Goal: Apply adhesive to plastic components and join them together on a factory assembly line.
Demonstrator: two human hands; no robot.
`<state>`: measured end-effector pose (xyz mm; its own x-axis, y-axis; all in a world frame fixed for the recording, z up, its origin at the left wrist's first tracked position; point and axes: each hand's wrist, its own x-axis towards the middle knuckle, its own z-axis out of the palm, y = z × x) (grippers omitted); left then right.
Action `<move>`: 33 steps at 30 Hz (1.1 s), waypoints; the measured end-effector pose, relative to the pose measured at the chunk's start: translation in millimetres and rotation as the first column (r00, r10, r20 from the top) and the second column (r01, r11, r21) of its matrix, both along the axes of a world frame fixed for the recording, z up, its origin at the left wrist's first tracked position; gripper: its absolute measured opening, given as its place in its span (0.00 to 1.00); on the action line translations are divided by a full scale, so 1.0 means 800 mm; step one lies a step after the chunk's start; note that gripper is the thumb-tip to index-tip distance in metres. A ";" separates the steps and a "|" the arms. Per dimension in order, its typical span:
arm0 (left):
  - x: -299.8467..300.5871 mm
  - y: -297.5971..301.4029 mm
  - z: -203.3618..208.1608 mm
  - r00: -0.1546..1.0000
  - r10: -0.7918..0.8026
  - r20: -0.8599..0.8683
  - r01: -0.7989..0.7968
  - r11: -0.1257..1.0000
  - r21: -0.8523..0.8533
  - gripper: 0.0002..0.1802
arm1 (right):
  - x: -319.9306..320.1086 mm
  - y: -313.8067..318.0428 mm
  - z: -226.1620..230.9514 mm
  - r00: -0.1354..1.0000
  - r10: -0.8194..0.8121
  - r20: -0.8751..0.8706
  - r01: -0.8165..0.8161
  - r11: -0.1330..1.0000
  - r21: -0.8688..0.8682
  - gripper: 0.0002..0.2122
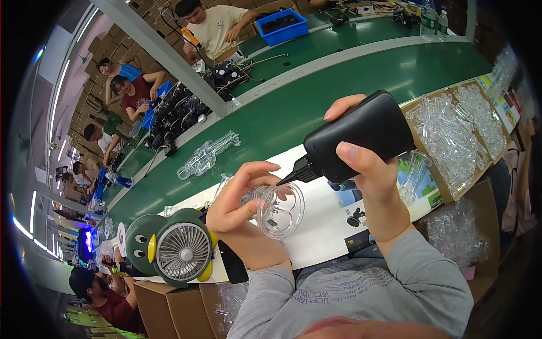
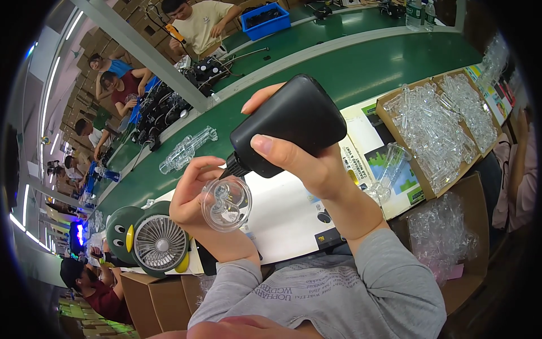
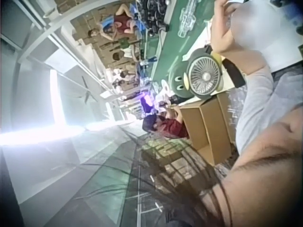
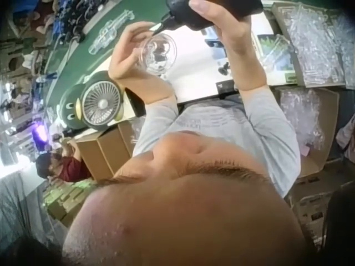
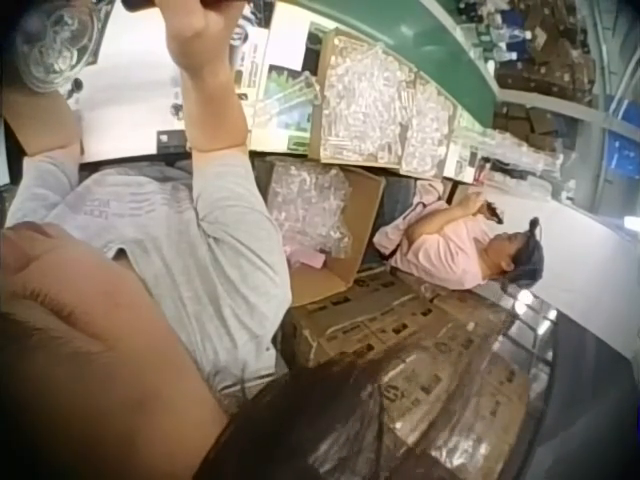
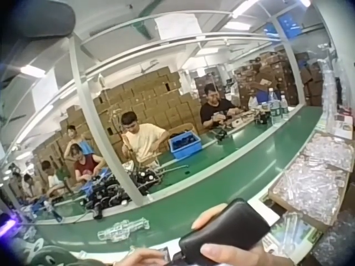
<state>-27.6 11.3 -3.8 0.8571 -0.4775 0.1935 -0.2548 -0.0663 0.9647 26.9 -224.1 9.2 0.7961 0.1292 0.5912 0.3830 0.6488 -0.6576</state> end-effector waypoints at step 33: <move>0.014 -0.002 0.004 0.998 -0.035 0.059 0.022 0.978 0.207 0.30 | -0.011 0.005 0.003 0.999 -0.003 -0.054 -0.003 0.993 -0.115 0.19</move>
